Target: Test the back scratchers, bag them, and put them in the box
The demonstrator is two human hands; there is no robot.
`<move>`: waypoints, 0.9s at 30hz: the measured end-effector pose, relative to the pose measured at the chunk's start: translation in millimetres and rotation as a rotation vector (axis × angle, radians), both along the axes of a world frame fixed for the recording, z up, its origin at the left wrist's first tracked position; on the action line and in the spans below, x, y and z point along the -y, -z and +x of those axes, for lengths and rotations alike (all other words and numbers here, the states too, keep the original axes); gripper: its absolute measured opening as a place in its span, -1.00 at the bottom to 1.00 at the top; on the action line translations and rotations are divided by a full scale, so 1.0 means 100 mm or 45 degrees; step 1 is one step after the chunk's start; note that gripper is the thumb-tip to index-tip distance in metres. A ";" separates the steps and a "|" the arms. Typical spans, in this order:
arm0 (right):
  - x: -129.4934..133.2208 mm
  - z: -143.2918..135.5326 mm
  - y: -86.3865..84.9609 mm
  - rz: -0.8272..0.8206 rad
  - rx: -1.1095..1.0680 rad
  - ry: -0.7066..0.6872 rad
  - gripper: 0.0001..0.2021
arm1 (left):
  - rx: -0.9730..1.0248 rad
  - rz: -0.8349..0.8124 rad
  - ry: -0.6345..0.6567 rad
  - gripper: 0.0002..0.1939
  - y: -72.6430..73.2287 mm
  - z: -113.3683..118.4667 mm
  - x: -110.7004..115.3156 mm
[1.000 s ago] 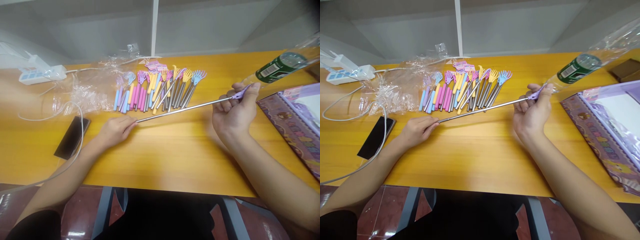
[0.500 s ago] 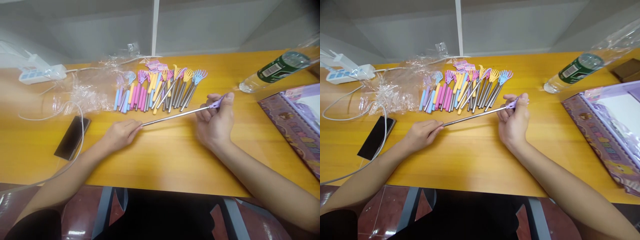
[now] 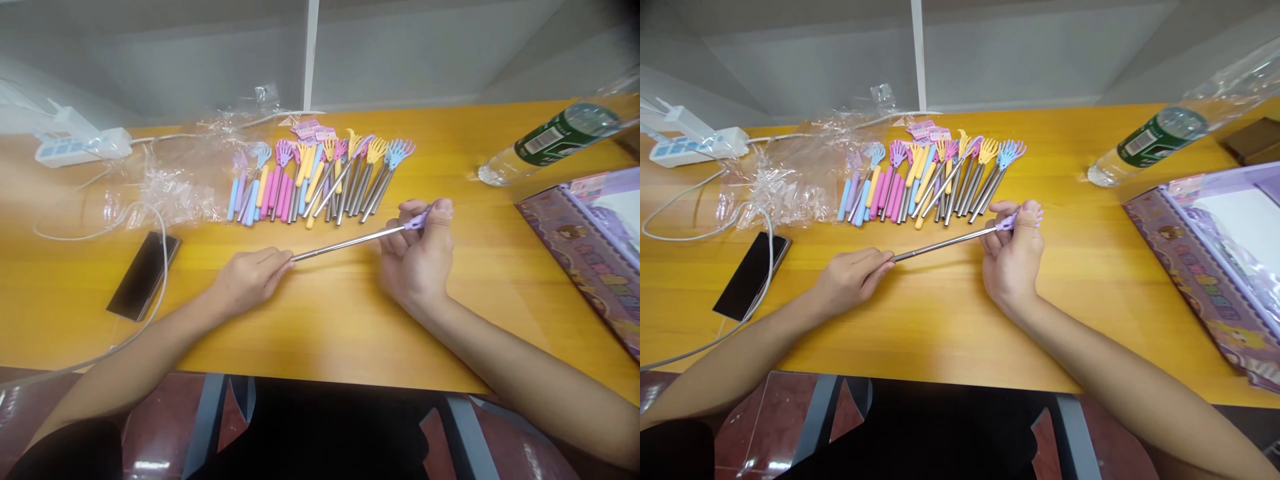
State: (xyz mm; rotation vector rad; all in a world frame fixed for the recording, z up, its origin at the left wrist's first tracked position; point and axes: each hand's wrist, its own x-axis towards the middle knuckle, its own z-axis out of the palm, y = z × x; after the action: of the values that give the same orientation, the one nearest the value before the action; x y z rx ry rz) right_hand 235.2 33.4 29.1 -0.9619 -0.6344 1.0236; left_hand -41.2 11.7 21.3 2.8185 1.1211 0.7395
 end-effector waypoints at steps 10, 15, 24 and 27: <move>0.09 -0.05 -0.03 0.048 -0.013 -0.036 -0.49 | -0.076 0.081 0.002 -0.81 -0.11 0.02 0.08; 0.15 -0.09 -0.05 0.049 -0.030 -0.032 -0.50 | -0.038 0.076 0.003 -0.86 -0.13 0.05 0.13; 0.21 -0.13 0.03 0.036 0.015 -0.108 -0.53 | -0.028 0.029 0.002 -0.85 -0.18 0.10 0.21; 0.31 -0.20 0.05 0.032 -0.021 -0.113 -0.53 | 0.006 0.001 0.013 -0.87 -0.18 0.13 0.24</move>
State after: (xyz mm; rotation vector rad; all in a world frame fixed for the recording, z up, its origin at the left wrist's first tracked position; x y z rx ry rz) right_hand 215.0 2.7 24.0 -0.9088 -0.6800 1.0983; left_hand -28.0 -12.7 39.0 2.8195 1.1053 0.7453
